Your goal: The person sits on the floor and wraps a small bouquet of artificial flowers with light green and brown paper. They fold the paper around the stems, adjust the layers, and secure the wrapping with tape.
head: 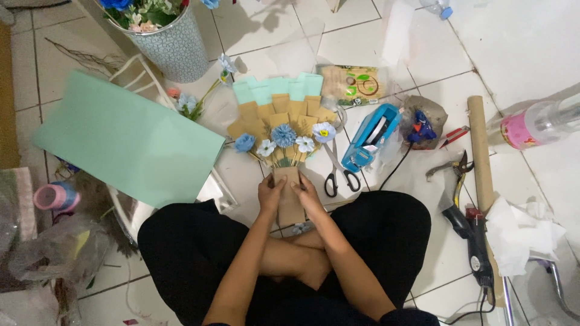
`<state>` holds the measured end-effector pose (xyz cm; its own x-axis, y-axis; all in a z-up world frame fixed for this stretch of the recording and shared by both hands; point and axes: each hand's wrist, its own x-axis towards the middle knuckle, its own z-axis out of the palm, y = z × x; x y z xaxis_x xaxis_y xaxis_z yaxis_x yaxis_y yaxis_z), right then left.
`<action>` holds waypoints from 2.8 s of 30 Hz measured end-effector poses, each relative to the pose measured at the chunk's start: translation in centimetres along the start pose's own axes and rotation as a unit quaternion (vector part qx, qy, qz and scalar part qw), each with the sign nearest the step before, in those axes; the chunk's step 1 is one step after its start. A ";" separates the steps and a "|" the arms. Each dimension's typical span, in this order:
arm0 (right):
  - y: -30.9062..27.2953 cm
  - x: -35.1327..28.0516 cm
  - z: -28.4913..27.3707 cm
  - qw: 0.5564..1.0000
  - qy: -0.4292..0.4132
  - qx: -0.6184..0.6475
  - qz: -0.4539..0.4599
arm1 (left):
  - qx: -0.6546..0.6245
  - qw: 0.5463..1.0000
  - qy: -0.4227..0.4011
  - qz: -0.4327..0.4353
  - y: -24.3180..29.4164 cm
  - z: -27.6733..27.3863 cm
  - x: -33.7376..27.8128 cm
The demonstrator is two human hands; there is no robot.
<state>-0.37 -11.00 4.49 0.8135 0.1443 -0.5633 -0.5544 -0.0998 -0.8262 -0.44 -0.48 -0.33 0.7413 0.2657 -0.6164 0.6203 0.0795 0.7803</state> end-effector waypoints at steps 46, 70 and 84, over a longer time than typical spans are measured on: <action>9.3 -16.3 -1.8 0.933 0.148 0.323 0.057 | 0.128 0.953 -0.234 0.141 4.6 11.8 0.0; 13.6 -14.5 -2.6 0.977 0.030 0.161 0.139 | 0.090 0.923 -0.106 0.359 3.1 13.4 6.6; 4.6 5.4 -9.2 0.917 0.012 -0.324 -0.232 | -0.229 0.936 0.131 0.232 3.3 -11.0 -1.8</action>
<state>3.06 -19.76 -2.33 0.9436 0.2982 -0.1440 0.0671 -0.5980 -0.7987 -2.57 9.85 4.48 0.7777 0.5959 -0.2001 0.0281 0.2849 0.9581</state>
